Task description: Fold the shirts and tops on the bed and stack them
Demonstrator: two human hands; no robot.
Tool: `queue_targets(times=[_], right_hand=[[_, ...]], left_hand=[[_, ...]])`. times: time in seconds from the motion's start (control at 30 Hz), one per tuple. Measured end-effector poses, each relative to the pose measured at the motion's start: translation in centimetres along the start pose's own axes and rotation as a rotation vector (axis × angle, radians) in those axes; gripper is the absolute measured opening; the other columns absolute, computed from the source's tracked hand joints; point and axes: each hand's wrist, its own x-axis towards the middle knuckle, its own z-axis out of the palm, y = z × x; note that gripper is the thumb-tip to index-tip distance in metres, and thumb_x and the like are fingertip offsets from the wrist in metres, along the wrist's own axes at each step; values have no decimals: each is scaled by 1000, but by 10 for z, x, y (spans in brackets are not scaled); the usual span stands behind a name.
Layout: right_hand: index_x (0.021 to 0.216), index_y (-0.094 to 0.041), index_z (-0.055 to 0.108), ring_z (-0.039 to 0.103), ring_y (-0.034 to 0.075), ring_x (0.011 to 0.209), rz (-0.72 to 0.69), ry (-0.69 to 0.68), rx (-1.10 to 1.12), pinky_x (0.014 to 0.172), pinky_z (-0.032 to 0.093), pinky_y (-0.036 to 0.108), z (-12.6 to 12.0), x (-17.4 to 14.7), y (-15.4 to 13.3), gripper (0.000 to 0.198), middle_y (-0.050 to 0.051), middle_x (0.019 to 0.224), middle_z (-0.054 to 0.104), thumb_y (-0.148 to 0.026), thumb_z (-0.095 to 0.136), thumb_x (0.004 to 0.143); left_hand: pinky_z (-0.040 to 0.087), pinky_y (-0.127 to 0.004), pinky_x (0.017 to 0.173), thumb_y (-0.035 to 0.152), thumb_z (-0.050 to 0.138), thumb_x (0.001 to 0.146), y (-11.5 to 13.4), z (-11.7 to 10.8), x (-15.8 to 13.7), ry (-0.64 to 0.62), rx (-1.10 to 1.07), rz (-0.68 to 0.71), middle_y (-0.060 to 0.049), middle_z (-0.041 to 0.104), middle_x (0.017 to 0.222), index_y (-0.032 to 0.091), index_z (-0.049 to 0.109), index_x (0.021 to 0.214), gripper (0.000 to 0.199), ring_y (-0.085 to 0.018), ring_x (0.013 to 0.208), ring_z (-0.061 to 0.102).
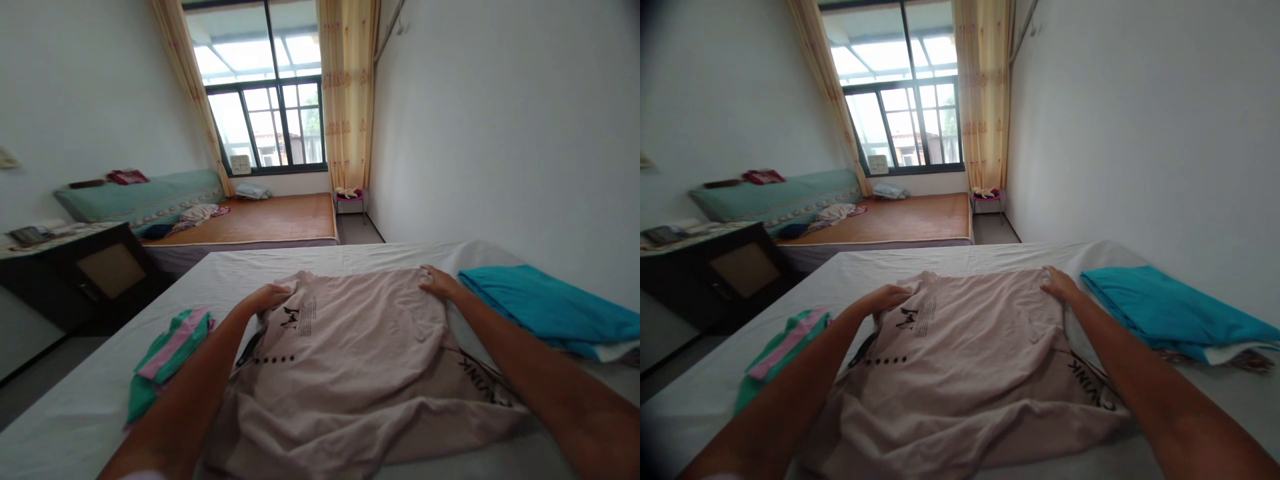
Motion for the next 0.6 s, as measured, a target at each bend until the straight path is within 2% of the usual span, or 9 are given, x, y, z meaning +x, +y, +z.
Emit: queue_targets(times=[0.1,0.17,0.23,0.3,0.43,0.53,0.6], right_hand=[[96,-22,74,69,24,93,-53,-42,19,83,52,32,1,15,-4,37,4,99,75,-19,62,61],[84,-24,77,69,22,91,-75,-36,20,82,52,29,-7,29,-7,32,0,91,76,-14,57,61],[88,-26,77,68,23,94,-69,26,6,86,51,31,-19,45,-12,36,-1,93,76,-13,53,64],[100,-26,76,66,25,101,-46,118,-13,92,49,36,-32,59,-18,41,0,104,74,-16,50,70],[119,-20,68,58,27,115,-31,237,-34,102,42,40,-45,75,-31,48,7,126,65,-19,46,77],[122,-19,65,53,28,123,-51,232,-39,106,39,41,-43,66,-36,51,9,128,63,-19,52,72],[118,-20,67,52,30,123,-101,157,-25,106,38,44,-43,45,-36,49,9,126,64,-21,55,71]], left_hand=[[51,-29,83,16,61,62,-4,-10,14,-66,80,-20,-3,76,97,23,78,96,38,-26,93,68],[48,-31,90,13,57,65,-4,-21,26,-8,179,-21,-4,75,102,23,78,98,40,-27,101,66],[44,-33,98,13,53,70,2,-34,39,136,282,-6,-5,73,110,24,76,103,42,-27,111,62],[42,-34,101,14,50,75,11,-45,51,298,335,8,-5,70,118,23,73,111,44,-27,115,59],[40,-36,104,16,46,80,29,-50,68,529,233,1,-9,64,127,16,61,128,50,-27,118,57],[38,-37,106,20,51,80,33,-41,63,561,105,45,-14,56,136,10,54,134,55,-27,122,54],[42,-38,103,27,53,81,33,-35,42,448,31,102,-15,55,136,10,55,132,54,-27,119,55]])
